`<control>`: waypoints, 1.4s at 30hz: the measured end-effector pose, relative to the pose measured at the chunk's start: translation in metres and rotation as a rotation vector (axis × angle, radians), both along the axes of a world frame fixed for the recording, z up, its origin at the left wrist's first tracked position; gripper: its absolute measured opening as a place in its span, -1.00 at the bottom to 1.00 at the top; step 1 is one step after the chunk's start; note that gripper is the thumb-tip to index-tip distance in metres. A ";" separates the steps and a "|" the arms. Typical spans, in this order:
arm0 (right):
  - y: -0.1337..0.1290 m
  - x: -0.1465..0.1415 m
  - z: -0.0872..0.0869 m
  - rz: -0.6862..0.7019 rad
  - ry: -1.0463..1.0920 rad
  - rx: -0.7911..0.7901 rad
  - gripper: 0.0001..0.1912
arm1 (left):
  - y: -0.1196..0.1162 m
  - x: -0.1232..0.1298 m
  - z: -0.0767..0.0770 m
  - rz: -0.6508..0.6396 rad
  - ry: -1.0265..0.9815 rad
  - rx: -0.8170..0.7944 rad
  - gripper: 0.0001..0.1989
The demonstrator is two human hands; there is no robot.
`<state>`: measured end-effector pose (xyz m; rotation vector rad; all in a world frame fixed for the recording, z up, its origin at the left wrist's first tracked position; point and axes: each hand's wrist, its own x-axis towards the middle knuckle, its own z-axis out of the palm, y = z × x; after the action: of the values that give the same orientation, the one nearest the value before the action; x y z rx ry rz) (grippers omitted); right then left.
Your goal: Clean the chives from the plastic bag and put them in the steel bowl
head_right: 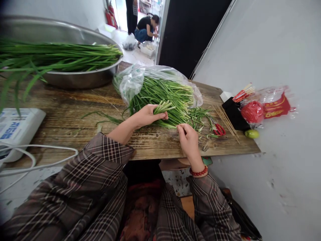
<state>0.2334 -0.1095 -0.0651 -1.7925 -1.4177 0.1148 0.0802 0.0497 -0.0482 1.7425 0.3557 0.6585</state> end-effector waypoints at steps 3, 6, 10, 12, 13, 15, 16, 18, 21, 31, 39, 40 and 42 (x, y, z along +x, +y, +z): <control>0.006 0.004 0.008 -0.060 0.059 0.065 -0.70 | 0.003 0.001 -0.004 0.000 0.079 0.055 -0.78; 0.014 0.005 0.010 -0.074 0.124 0.103 -0.69 | 0.004 0.002 -0.006 -0.021 0.147 0.113 -0.77; 0.031 0.007 0.006 -0.085 0.306 0.173 -0.66 | 0.003 0.000 -0.004 -0.008 0.159 0.123 -0.78; 0.039 0.011 0.002 -0.114 0.449 0.267 -0.66 | 0.003 -0.001 -0.002 0.034 0.145 0.107 -0.78; 0.043 0.013 0.000 -0.131 0.534 0.329 -0.65 | 0.003 -0.002 -0.001 0.058 0.139 0.098 -0.78; 0.048 0.018 -0.003 -0.166 0.694 0.423 -0.60 | 0.003 -0.003 0.000 0.107 0.129 0.083 -0.77; 0.050 0.020 -0.005 -0.173 0.748 0.427 -0.56 | 0.004 -0.003 0.000 0.126 0.124 0.073 -0.76; 0.052 0.021 -0.008 -0.143 0.791 0.344 -0.50 | 0.004 -0.003 -0.001 0.157 0.117 0.050 -0.74; 0.060 0.015 -0.008 -0.002 0.760 0.193 -0.58 | 0.004 -0.001 -0.003 0.197 0.095 0.016 -0.74; 0.103 -0.001 0.017 0.291 0.513 0.214 -0.75 | 0.006 -0.005 0.000 0.133 -0.103 -0.325 -0.61; 0.127 0.004 0.031 0.471 0.442 0.143 -0.75 | 0.005 -0.009 0.003 0.091 -0.081 -0.313 -0.65; 0.131 0.005 0.030 0.457 0.476 0.167 -0.75 | 0.005 -0.009 0.003 0.105 -0.074 -0.321 -0.65; 0.135 0.005 0.029 0.441 0.556 0.240 -0.71 | 0.004 -0.009 0.004 0.125 -0.048 -0.332 -0.64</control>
<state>0.2386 0.0255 -0.0361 -1.1104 -1.3184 0.5979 0.0712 0.0541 -0.0439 1.3948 0.5137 0.6869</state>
